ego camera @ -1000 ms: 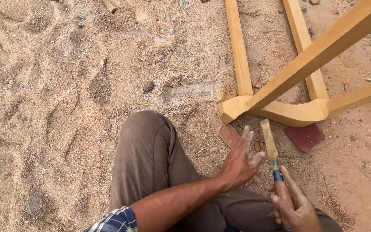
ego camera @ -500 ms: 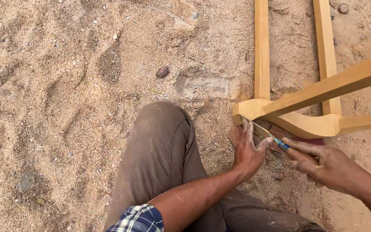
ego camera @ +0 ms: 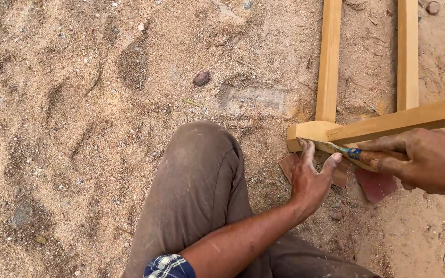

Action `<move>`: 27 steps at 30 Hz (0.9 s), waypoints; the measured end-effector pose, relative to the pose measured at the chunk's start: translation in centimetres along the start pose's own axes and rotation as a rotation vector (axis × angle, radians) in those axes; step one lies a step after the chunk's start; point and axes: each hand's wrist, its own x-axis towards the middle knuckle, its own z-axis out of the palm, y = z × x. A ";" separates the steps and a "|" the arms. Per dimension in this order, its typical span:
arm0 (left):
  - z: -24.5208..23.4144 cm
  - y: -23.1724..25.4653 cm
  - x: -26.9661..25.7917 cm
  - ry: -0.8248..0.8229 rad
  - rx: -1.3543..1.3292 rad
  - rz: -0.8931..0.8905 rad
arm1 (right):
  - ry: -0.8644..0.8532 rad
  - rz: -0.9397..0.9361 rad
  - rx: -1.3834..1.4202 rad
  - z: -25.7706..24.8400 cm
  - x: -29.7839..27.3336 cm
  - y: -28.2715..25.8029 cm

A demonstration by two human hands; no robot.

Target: Using a chisel to carve and refine a wooden furniture frame outdoors.

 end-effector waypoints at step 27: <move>-0.1 0.4 0.7 -0.067 0.043 -0.175 | 0.010 -0.075 -0.082 -3.9 -1.5 -6.0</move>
